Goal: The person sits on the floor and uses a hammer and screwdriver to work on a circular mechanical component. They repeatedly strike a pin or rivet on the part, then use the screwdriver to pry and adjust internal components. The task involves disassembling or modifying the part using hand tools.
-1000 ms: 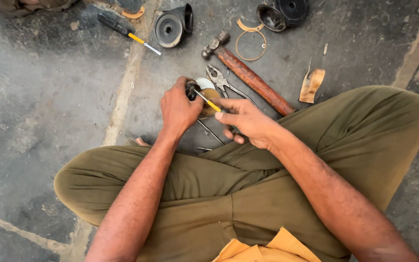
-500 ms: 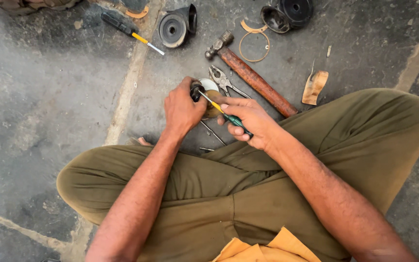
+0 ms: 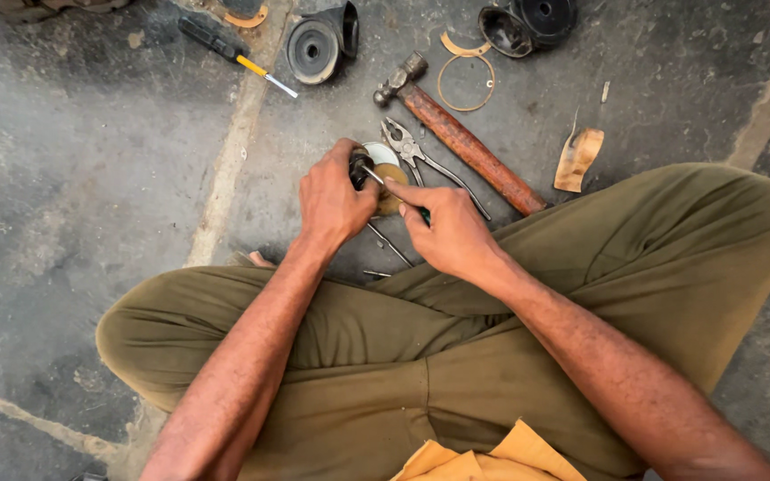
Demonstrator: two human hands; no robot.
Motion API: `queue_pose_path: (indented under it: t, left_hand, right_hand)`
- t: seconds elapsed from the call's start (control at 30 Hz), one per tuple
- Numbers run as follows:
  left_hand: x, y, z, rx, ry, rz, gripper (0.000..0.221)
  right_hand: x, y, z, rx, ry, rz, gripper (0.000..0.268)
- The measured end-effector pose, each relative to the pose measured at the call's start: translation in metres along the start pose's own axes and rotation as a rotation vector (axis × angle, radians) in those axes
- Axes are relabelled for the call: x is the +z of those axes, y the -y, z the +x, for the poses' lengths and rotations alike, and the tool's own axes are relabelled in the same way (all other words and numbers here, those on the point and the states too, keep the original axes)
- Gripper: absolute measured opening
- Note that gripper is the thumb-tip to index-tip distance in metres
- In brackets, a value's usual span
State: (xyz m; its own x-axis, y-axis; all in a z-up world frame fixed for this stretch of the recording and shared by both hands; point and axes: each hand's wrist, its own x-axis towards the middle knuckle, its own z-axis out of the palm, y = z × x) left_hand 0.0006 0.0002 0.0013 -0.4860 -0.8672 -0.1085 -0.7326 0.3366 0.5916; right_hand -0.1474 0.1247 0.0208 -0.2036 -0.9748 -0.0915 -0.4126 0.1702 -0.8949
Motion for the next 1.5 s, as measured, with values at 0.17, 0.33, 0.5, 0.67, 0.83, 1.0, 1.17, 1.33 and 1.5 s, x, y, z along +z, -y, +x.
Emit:
queue_pose_path:
  t: [0.17,0.33,0.5,0.67,0.83,1.0,1.17,1.33,1.5]
  left_hand:
    - [0.001,0.002,0.002,0.0,0.017,0.026,0.038]
    - [0.001,0.002,0.002,-0.005,0.005,0.025,0.04]
    - [0.003,0.005,-0.001,0.022,0.0,0.035,0.038]
    - [0.0,0.003,-0.002,-0.033,0.009,0.004,0.038]
    - [-0.009,-0.002,-0.006,-0.054,0.008,-0.007,0.041]
    - [-0.03,0.017,0.002,-0.307,-0.057,-0.057,0.037]
    - [-0.051,0.038,0.021,-0.459,-0.35,-0.232,0.049]
    - [-0.047,0.064,0.044,-0.541,-0.871,-1.046,0.04]
    - [-0.053,0.084,0.054,-0.65,-1.135,-1.682,0.039]
  right_hand:
    - [-0.004,0.001,-0.003,-0.239,-0.02,-0.309,0.045]
    - [0.002,0.001,-0.008,-0.285,0.116,-0.742,0.068]
    - [0.009,-0.002,-0.013,-0.451,0.004,-1.083,0.059]
    - [0.004,0.005,-0.012,-0.368,0.03,-0.895,0.058]
    - [-0.015,0.003,0.0,-0.187,0.016,-0.45,0.039]
    - [-0.027,-0.017,0.006,-0.079,-0.117,-0.793,0.034]
    - [0.006,0.016,0.048,-0.276,-0.171,-0.811,0.04]
    - [0.072,0.038,0.126,-0.524,-0.028,-0.708,0.036]
    - [0.13,0.03,0.186,-0.564,0.049,-0.893,0.059]
